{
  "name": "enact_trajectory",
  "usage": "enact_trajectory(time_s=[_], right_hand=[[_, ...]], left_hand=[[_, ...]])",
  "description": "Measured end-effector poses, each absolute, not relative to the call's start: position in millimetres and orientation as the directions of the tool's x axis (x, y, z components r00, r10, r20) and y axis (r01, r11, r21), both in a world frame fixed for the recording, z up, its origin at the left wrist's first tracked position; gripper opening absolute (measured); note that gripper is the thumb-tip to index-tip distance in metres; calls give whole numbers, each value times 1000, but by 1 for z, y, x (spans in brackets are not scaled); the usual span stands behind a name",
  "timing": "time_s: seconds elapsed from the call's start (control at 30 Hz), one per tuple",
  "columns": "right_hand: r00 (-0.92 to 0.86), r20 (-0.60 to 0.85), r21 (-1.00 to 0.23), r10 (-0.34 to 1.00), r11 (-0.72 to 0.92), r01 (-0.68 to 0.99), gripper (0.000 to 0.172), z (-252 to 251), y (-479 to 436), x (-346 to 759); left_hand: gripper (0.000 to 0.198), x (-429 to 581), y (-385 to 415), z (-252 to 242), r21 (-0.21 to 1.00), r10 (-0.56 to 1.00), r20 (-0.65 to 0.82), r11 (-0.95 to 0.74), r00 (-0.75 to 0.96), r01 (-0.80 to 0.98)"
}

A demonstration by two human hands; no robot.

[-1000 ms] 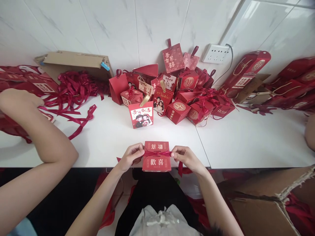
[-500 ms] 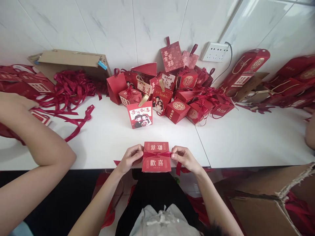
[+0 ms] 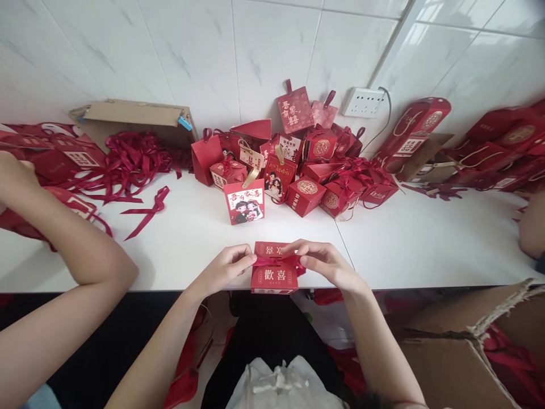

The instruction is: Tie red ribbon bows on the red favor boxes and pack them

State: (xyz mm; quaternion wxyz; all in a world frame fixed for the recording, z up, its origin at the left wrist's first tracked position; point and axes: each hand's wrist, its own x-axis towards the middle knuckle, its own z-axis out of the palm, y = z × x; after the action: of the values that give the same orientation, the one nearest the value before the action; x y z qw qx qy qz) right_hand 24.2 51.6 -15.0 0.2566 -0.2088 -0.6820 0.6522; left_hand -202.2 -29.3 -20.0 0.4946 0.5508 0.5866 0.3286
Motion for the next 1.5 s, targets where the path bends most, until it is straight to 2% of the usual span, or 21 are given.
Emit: enact_trajectory(time_s=[0.1, 0.27, 0.4, 0.5, 0.57, 0.67, 0.8, 0.97, 1.1, 1.27, 1.37, 1.5], right_hand=[[-761, 96, -995, 642, 87, -52, 20, -16, 45, 9], [-579, 173, -966, 797, 252, 59, 19, -31, 36, -11], [-547, 278, -916, 790, 389, 97, 17, -34, 32, -15], [-542, 334, -888, 771, 450, 95, 19, -36, 32, -16], [-538, 329, -887, 776, 450, 107, 18, -38, 31, -17], [-497, 267, -922, 826, 369, 119, 12, -41, 30, -18], [-477, 195, -950, 857, 286, 127, 15, -39, 28, -19], [-504, 212, -918, 837, 347, 190, 13, -31, 27, -20], [-533, 252, -890, 808, 410, 201, 12, -29, 28, -22], [-549, 177, -954, 816, 281, 109, 6, -33, 29, -21], [-512, 157, -973, 844, 222, 67, 13, -39, 28, -20], [-466, 129, -989, 875, 149, 7, 23, -45, 28, -21]], left_hand=[[31, -198, -30, -5, 912, 975, -200, 151, 93, 381], [28, -199, -28, 6, 820, 987, -142, 74, 75, 568], [20, -201, -28, 13, 754, 990, -109, 23, 91, 657], [17, -200, -30, 21, 723, 977, -117, -39, 178, 689], [15, -199, -32, 26, 694, 966, -135, -68, 223, 717], [16, -198, -33, 28, 616, 974, -120, -78, 191, 784], [18, -198, -28, 28, 541, 980, -13, -162, 200, 825], [19, -194, -18, 34, 510, 926, 124, -368, 357, 777], [19, -193, -7, 38, 535, 894, 138, -430, 427, 727], [20, -195, 9, 34, 648, 880, 46, -387, 474, 656], [13, -199, 18, 27, 752, 884, -15, -298, 467, 588], [11, -205, 25, 13, 794, 924, -9, -226, 382, 565]])
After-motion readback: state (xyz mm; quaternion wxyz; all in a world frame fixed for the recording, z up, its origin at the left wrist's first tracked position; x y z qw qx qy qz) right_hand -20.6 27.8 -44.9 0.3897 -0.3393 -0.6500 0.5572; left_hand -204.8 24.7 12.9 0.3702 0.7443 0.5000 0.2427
